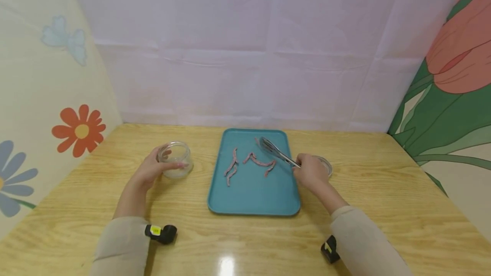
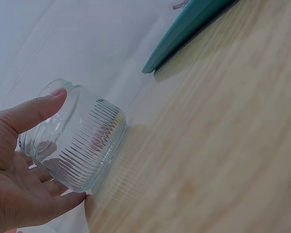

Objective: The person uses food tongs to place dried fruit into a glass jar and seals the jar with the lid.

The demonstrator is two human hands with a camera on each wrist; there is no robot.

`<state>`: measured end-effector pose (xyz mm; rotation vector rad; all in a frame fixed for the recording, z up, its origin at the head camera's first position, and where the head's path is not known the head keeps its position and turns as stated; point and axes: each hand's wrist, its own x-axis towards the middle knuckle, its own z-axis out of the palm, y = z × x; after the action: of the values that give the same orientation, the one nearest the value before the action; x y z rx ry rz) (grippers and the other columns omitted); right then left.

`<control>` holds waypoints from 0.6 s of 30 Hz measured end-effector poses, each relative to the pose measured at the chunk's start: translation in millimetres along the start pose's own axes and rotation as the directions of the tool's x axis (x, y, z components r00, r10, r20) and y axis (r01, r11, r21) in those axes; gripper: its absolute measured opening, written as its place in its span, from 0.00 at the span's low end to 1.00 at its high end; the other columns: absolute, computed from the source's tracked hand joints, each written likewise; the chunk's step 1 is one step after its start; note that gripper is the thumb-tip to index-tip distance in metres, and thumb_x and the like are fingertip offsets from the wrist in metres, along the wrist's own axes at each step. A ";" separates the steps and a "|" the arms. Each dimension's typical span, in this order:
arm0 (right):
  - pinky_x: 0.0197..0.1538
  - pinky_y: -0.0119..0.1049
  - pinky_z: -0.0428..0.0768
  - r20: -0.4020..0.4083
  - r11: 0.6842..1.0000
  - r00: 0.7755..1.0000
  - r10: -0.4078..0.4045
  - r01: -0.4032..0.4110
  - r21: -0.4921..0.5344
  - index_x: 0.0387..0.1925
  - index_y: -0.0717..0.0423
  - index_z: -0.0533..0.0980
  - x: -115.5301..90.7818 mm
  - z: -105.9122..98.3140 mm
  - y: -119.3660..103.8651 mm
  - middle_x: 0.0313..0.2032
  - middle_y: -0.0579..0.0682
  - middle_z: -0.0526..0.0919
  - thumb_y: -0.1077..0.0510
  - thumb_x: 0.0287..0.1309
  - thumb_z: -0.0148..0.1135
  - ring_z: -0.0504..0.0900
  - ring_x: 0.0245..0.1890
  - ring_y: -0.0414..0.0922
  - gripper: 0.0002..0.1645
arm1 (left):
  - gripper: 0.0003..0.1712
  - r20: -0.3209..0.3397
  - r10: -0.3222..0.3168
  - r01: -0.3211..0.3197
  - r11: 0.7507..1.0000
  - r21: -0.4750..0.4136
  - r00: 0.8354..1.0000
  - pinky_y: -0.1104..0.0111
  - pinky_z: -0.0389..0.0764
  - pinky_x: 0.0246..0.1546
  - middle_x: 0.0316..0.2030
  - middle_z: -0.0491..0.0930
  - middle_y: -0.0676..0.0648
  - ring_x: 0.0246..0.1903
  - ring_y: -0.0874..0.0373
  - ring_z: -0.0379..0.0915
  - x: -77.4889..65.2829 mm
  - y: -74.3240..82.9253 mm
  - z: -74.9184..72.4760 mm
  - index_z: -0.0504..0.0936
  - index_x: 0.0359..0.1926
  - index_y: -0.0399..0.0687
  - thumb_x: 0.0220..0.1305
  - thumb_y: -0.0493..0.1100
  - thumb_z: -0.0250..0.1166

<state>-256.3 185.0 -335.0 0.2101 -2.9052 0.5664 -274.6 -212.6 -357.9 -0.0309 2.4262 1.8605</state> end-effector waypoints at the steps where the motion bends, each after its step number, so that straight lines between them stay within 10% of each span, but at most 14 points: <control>1: 0.19 0.37 0.63 0.002 1.000 1.000 0.004 -0.004 0.005 0.21 0.57 0.72 0.2 -0.3 0.0 0.16 0.46 0.71 0.60 0.48 0.58 0.67 0.17 0.44 0.06 | 0.58 0.000 0.001 -0.001 1.000 0.002 1.000 0.49 0.46 0.55 0.63 0.44 0.39 0.61 0.42 0.37 0.0 0.1 0.1 0.39 0.66 0.46 0.42 0.43 0.71; 18: 0.17 0.36 0.63 -0.063 0.995 0.997 0.047 -0.041 0.095 0.25 0.59 0.74 2.2 -7.9 -7.0 0.19 0.49 0.73 0.60 0.50 0.57 0.68 0.18 0.45 0.05 | 0.59 -0.007 0.005 -0.005 1.000 0.014 1.000 0.50 0.46 0.55 0.63 0.45 0.39 0.60 0.42 0.38 1.2 -1.0 -0.1 0.40 0.66 0.45 0.40 0.44 0.71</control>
<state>-256.1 181.4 -324.8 0.1368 -2.8293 0.7047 -275.7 -212.9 -359.0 -0.0303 2.4457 1.8487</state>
